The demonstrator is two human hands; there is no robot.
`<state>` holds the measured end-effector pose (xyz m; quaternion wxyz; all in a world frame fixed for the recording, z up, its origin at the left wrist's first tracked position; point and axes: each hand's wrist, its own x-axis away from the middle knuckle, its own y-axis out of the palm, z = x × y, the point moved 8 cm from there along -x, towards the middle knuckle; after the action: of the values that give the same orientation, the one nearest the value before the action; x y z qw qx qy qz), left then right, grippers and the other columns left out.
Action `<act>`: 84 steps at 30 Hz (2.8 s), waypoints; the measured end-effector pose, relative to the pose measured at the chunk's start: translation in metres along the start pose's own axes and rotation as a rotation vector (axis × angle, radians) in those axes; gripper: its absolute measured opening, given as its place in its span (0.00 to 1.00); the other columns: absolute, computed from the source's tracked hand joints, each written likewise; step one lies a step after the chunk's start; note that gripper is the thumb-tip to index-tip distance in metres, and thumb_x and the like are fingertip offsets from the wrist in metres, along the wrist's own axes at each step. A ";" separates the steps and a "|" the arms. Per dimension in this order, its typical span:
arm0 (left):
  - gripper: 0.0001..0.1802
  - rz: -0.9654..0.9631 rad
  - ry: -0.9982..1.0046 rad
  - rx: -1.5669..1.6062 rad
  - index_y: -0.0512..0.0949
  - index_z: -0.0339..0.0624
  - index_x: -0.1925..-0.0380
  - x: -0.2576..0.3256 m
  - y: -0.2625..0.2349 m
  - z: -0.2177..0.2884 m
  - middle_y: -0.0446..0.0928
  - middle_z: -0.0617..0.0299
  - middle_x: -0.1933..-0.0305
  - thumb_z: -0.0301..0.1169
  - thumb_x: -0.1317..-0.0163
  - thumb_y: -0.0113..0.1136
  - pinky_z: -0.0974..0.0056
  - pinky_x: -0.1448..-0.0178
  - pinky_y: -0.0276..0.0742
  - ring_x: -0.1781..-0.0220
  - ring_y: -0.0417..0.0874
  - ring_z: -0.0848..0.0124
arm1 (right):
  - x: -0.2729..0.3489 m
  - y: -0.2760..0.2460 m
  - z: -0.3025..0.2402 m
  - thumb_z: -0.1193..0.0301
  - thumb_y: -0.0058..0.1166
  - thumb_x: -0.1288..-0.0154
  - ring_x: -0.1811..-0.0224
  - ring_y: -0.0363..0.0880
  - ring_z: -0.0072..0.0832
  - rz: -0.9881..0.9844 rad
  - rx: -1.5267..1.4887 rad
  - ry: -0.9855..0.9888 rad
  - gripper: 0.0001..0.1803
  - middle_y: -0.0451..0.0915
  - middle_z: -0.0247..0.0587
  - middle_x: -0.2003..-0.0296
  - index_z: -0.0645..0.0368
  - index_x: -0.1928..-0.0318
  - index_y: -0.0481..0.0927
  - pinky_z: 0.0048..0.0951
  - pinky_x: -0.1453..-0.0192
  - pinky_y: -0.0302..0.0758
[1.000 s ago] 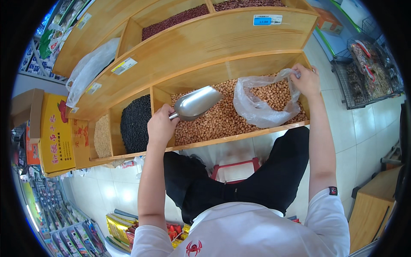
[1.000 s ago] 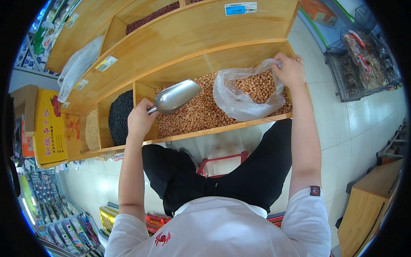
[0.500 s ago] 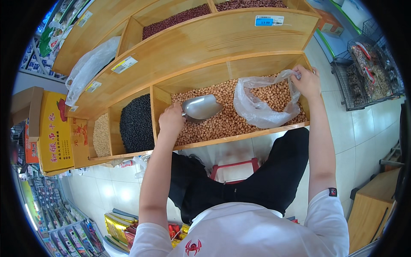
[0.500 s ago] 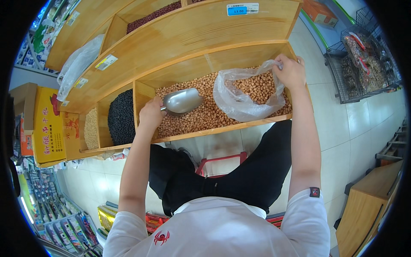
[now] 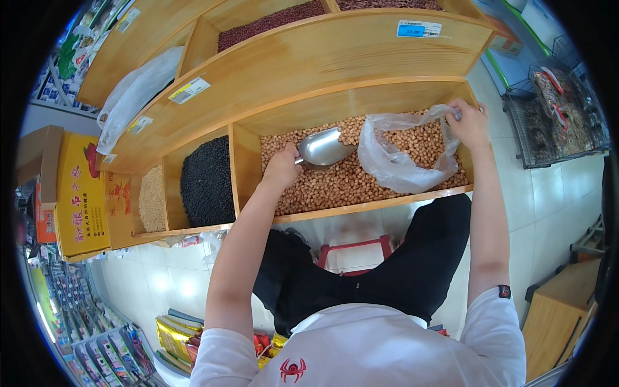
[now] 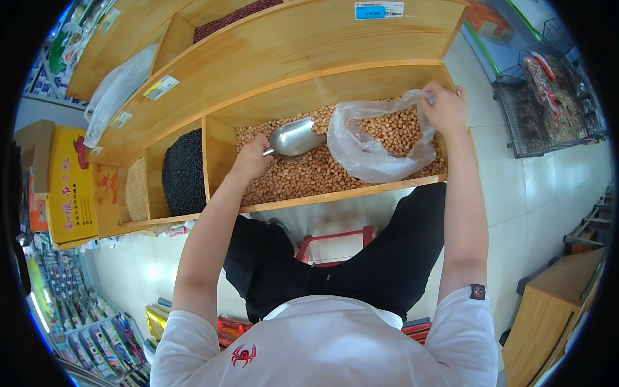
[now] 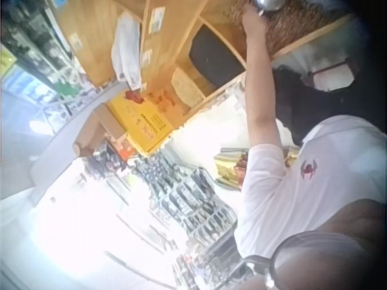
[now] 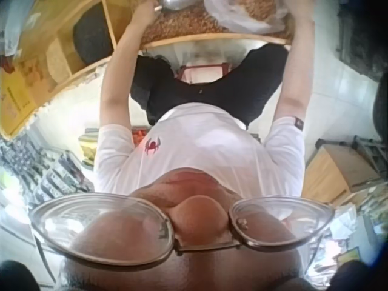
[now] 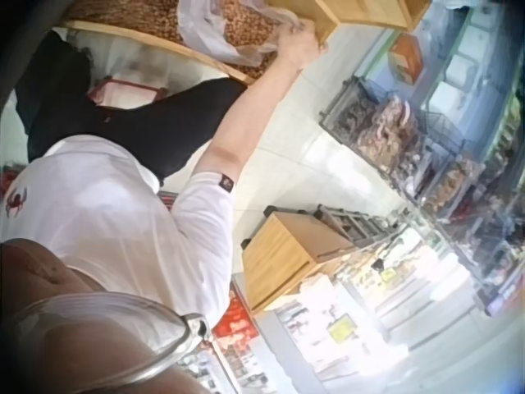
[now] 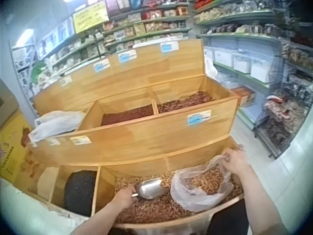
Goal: The person scoops peanuts from a bulk bin into a plastic bag using a metal scoop. They then tie the bag and place it into a larger plastic bag before continuing to scoop more peanuts into the second bag.
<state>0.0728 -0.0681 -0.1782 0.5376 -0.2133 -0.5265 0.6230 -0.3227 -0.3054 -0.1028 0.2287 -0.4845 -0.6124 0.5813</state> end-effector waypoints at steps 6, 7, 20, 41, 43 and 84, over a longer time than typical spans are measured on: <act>0.20 -0.120 -0.093 0.104 0.75 0.38 0.56 -0.004 0.015 -0.022 0.84 0.46 0.59 0.30 0.46 0.71 0.53 0.47 0.80 0.51 0.85 0.50 | -0.001 -0.002 -0.005 0.61 0.58 0.36 0.59 0.86 0.37 -0.020 0.033 0.013 0.09 0.88 0.37 0.66 0.48 0.59 0.81 0.47 0.29 0.63; 0.20 -0.130 -0.093 0.107 0.75 0.38 0.56 -0.005 0.016 -0.025 0.84 0.46 0.59 0.31 0.47 0.72 0.54 0.47 0.80 0.51 0.86 0.51 | -0.001 -0.002 -0.005 0.61 0.58 0.36 0.59 0.86 0.37 -0.015 0.038 0.011 0.09 0.88 0.37 0.66 0.48 0.59 0.81 0.47 0.29 0.63; 0.27 -0.122 -0.130 0.218 0.76 0.36 0.58 -0.017 0.024 -0.046 0.84 0.51 0.58 0.40 0.52 0.77 0.58 0.47 0.80 0.53 0.85 0.58 | -0.001 -0.003 -0.005 0.62 0.59 0.37 0.59 0.86 0.37 -0.014 0.028 0.019 0.08 0.88 0.37 0.66 0.48 0.59 0.81 0.46 0.29 0.63; 0.13 0.582 0.435 -0.039 0.80 0.46 0.65 0.034 -0.062 0.053 0.84 0.59 0.66 0.28 0.51 0.73 0.56 0.41 0.71 0.61 0.84 0.57 | 0.001 -0.005 -0.001 0.61 0.59 0.37 0.60 0.86 0.36 0.034 0.009 0.008 0.09 0.88 0.36 0.67 0.47 0.59 0.82 0.48 0.29 0.63; 0.14 0.618 0.457 -0.098 0.80 0.48 0.66 0.038 -0.068 0.055 0.84 0.62 0.67 0.26 0.52 0.72 0.57 0.41 0.70 0.61 0.84 0.61 | 0.001 -0.006 -0.004 0.61 0.59 0.37 0.60 0.86 0.37 0.048 -0.012 0.002 0.09 0.87 0.36 0.68 0.47 0.59 0.82 0.48 0.29 0.64; 0.12 0.398 0.013 -0.028 0.80 0.47 0.65 0.044 -0.067 0.002 0.86 0.60 0.65 0.31 0.49 0.72 0.55 0.51 0.76 0.59 0.87 0.59 | 0.001 0.001 0.001 0.62 0.59 0.37 0.60 0.86 0.37 0.018 -0.034 0.005 0.08 0.88 0.36 0.67 0.47 0.59 0.82 0.49 0.27 0.62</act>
<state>0.0859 -0.0382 -0.1050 0.4042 -0.3250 -0.4791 0.7081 -0.3239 -0.3057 -0.1040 0.2168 -0.4953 -0.6172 0.5716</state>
